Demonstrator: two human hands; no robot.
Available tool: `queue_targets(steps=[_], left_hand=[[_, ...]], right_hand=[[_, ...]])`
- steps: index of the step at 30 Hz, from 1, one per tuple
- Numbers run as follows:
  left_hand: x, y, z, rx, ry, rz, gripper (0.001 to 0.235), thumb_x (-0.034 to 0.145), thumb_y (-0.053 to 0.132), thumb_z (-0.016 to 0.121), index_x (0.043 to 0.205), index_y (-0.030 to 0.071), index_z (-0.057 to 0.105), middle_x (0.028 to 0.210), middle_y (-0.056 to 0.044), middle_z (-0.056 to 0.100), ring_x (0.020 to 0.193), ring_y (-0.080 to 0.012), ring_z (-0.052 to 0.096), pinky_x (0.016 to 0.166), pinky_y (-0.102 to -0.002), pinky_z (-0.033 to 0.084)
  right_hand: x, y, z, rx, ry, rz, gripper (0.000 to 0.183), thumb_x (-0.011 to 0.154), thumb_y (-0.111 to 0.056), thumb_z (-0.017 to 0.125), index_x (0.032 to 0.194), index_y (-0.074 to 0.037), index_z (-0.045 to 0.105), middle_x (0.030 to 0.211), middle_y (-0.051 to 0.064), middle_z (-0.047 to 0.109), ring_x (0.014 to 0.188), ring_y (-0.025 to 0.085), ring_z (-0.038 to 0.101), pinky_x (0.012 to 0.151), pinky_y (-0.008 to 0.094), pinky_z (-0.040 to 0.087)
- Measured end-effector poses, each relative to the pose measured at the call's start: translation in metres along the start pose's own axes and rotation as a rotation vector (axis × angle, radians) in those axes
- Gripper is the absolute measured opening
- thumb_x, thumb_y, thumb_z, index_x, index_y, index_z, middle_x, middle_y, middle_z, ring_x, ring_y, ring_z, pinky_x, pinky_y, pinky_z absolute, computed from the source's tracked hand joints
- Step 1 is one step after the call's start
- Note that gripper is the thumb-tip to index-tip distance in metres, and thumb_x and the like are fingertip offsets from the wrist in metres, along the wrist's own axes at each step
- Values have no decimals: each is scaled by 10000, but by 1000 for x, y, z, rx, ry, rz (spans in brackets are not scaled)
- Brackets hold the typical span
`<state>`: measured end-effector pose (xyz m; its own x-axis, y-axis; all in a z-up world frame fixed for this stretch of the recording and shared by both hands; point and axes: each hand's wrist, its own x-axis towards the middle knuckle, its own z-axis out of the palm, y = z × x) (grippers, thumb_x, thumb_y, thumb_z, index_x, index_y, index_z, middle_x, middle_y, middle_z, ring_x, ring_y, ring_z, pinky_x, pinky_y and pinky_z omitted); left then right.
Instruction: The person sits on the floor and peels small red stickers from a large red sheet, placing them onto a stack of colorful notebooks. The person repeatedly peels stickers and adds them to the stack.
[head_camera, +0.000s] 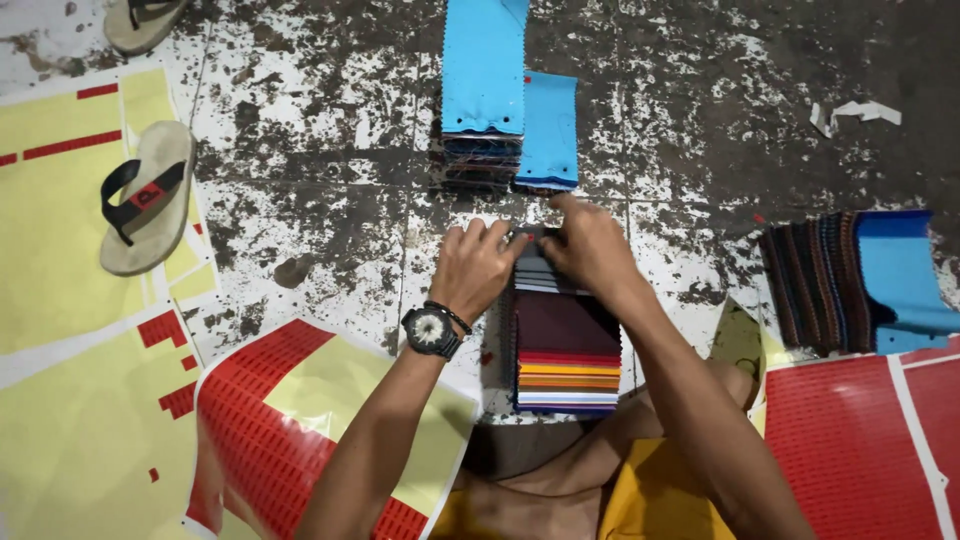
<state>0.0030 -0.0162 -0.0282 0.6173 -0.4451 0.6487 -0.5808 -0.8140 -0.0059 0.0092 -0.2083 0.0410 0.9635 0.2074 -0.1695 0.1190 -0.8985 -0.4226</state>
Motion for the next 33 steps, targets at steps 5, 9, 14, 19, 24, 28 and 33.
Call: queue_targets(steps=[5, 9, 14, 19, 24, 28, 33], left_hand=[[-2, 0, 0, -74, -23, -24, 207, 923, 171, 586, 993, 260, 760, 964, 1, 587, 783, -235, 560, 585, -372, 443], [-9, -1, 3, -150, -25, -67, 228, 906, 147, 581, 1030, 232, 752, 984, -6, 587, 805, -252, 592, 605, -374, 478], [1, 0, -14, -513, 30, -355, 275, 890, 73, 564, 1089, 154, 735, 955, -14, 620, 808, -281, 652, 637, -375, 543], [26, -4, -36, -781, -207, -388, 200, 904, 152, 616, 1045, 198, 751, 894, -48, 696, 862, -331, 702, 696, -404, 565], [28, -3, -52, -774, -570, -351, 160, 921, 179, 667, 1024, 118, 775, 946, -128, 744, 909, -361, 725, 774, -413, 580], [25, -1, -56, -787, -633, -324, 228, 930, 179, 706, 1136, 85, 735, 1058, -163, 722, 1025, -383, 702, 842, -452, 594], [17, 0, -41, -696, -579, -183, 191, 975, 252, 687, 1134, 154, 723, 1044, -66, 691, 1040, -292, 689, 845, -382, 601]], right_hand=[[17, 40, 12, -171, 149, -210, 196, 818, -296, 804, 1007, -253, 782, 1049, 52, 693, 1026, 360, 698, 807, 478, 608], [16, 50, 30, -174, 335, -270, 126, 764, -280, 847, 867, -240, 788, 948, 20, 718, 915, 311, 712, 718, 448, 603], [5, 45, 20, -113, 305, -419, 161, 755, -193, 840, 836, -108, 731, 976, 102, 733, 927, 329, 719, 738, 414, 595], [-40, -13, -44, 42, -149, -268, 78, 845, -110, 767, 894, -57, 739, 897, 145, 759, 935, 331, 749, 827, 430, 613], [-38, -5, -41, -23, -219, -371, 130, 867, -186, 757, 909, -64, 749, 962, 123, 730, 1023, 331, 706, 881, 451, 583], [-52, -15, -59, 89, -300, -266, 379, 1008, -295, 573, 893, 17, 754, 973, 201, 726, 1000, 379, 704, 889, 491, 574], [-62, -11, -54, 68, -358, -220, 578, 1074, -397, 428, 860, 37, 745, 995, 189, 709, 987, 381, 700, 900, 486, 571]])
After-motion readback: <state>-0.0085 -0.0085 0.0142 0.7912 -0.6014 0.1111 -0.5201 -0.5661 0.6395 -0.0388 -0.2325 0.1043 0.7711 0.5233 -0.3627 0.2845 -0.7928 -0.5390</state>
